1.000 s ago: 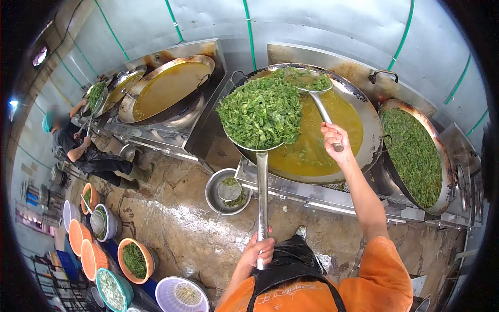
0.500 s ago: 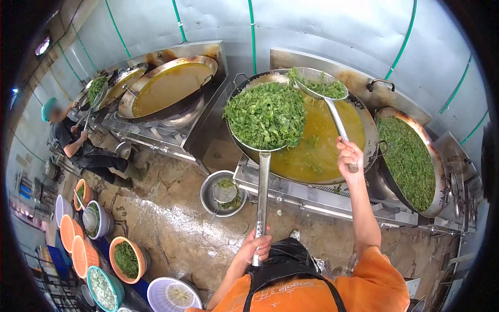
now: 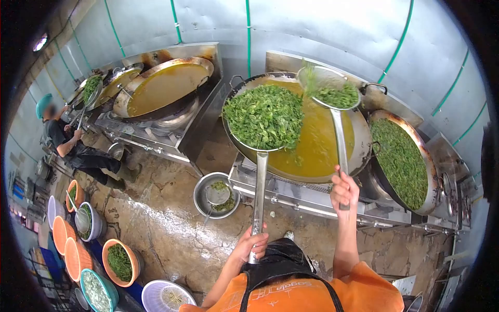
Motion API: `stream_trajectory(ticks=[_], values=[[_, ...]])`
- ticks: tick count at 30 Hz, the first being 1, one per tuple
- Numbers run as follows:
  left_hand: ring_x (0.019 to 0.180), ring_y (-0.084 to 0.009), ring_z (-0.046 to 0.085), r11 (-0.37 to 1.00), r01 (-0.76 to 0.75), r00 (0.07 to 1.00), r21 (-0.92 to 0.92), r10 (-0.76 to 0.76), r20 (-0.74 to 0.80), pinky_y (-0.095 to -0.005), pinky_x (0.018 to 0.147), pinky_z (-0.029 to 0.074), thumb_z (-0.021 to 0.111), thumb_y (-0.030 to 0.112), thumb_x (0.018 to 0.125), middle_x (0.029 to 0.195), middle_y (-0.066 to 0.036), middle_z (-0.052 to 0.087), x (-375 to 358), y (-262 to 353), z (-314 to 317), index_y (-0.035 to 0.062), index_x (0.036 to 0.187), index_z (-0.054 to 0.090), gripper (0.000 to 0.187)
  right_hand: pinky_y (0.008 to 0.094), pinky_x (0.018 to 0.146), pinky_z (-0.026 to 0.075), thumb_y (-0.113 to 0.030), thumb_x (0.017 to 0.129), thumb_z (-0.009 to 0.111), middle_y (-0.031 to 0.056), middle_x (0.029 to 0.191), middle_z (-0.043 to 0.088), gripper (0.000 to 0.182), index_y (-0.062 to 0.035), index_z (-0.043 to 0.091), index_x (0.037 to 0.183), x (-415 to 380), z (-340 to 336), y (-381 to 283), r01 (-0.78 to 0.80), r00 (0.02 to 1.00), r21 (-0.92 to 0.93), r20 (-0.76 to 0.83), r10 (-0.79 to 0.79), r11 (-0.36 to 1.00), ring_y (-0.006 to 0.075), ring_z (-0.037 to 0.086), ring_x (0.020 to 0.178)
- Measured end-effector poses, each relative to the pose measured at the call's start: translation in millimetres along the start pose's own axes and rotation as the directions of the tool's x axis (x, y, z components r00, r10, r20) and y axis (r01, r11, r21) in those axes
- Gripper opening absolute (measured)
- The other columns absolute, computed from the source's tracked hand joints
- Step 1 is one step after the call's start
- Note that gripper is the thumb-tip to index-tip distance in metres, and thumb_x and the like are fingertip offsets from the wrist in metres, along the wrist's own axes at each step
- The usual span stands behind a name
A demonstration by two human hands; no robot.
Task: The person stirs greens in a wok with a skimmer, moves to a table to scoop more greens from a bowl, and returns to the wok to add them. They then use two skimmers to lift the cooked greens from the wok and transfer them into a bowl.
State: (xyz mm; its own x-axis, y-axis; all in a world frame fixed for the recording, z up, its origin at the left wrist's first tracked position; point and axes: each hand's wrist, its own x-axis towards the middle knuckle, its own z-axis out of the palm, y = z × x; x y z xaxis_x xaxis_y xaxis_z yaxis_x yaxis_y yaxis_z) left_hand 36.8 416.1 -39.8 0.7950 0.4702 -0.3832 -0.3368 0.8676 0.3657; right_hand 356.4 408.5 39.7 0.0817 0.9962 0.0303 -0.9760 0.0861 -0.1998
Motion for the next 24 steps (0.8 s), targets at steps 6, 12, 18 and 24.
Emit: stream_trajectory(ticks=[6, 12, 18, 24], values=[[0.039, -0.0048, 0.030, 0.999, -0.018, 0.999, 0.027, 0.017, 0.031, -0.0231, 0.036, 0.030, 0.056, 0.006, 0.092, 0.059, 0.004, 0.035, 0, 4, -5, 0.0160, 0.114, 0.046, 0.026, 0.0183, 0.028, 0.034, -0.006, 0.097, 0.041, -0.0017, 0.064, 0.039, 0.023, 0.0029, 0.046, 0.117, -4, -1, -4, -0.071, 0.998, 0.155, 0.013, 0.069, 0.985, 0.0015, 0.036, 0.037], [0.039, -0.0045, 0.031, 0.999, -0.013, 0.999, 0.046, 0.011, 0.039, -0.0229, 0.036, 0.030, 0.056, 0.008, 0.092, 0.059, 0.004, 0.035, -2, 9, -5, 0.0156, 0.115, 0.045, 0.027, 0.0189, 0.026, 0.030, -0.006, 0.096, 0.044, -0.0026, 0.061, 0.037, 0.023, -0.0030, 0.048, 0.118, -3, 27, -4, 0.003, 0.999, -0.288, -0.035, -0.014, 0.958, 0.0011, 0.031, 0.034], [0.039, -0.0045, 0.031, 0.998, -0.020, 0.999, 0.063, 0.018, 0.039, -0.0228, 0.036, 0.030, 0.057, 0.008, 0.092, 0.059, 0.004, 0.035, -4, 11, -5, 0.0151, 0.116, 0.044, 0.029, 0.0280, 0.031, 0.039, -0.004, 0.090, 0.055, 0.0004, 0.061, 0.040, 0.034, -0.0073, 0.038, 0.120, 2, 85, 7, -0.083, 0.968, -0.853, -0.192, -0.161, 0.516, 0.0102, 0.039, 0.036], [0.039, -0.0049, 0.031, 0.999, 0.015, 0.999, 0.043, -0.017, 0.038, -0.0236, 0.036, 0.030, 0.057, 0.008, 0.092, 0.059, 0.004, 0.036, -3, 10, -9, 0.0154, 0.116, 0.044, 0.029, 0.0426, 0.051, 0.051, -0.010, 0.089, 0.055, 0.0194, 0.072, 0.059, 0.060, 0.0011, 0.019, 0.136, -13, 39, 37, -0.232, 0.963, -0.808, -0.113, -0.244, -0.541, 0.0319, 0.062, 0.056]])
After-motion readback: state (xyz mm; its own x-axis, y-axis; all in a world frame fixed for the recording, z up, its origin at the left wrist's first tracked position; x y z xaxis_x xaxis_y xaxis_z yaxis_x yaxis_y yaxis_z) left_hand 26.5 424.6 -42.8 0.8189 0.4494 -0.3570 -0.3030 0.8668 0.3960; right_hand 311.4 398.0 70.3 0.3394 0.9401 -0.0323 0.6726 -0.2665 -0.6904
